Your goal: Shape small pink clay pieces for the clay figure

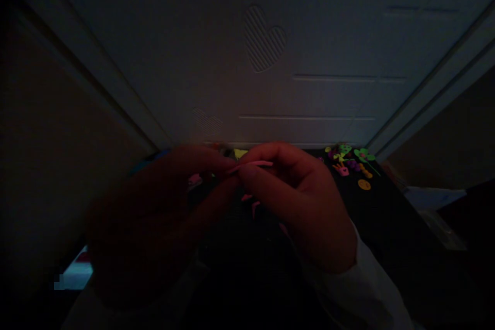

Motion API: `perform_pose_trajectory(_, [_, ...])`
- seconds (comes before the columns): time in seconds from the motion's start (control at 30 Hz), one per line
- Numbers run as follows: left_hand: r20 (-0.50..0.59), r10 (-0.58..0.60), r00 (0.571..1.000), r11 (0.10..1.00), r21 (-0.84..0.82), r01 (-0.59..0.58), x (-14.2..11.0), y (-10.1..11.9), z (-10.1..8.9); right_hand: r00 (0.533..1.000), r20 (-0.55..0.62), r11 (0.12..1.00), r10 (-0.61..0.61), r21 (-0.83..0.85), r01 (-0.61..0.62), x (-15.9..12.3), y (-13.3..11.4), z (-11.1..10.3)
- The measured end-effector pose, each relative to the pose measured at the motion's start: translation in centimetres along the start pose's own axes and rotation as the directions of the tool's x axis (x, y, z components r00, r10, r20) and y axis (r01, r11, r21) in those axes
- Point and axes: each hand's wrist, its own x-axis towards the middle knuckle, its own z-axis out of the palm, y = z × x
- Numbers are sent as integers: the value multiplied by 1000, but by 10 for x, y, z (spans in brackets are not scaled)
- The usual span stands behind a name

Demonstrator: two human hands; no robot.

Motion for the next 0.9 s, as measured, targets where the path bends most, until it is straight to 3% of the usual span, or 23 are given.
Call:
perform_pose_trajectory(0.3, [3, 14, 1000, 999, 48, -14, 1, 1, -1, 998, -13, 998, -53, -38, 53, 0, 1, 1])
perform_pose_trajectory(0.6, [-10, -105, 994, 990, -93, 104, -1, 4, 0, 996, -35, 995, -85, -64, 83, -3, -3, 4])
perform_pose_trajectory(0.9, [-23, -113, 993, 984, -138, 109, 4, 5, 1, 994, -37, 988, -107, -120, 102, -5, -4, 5])
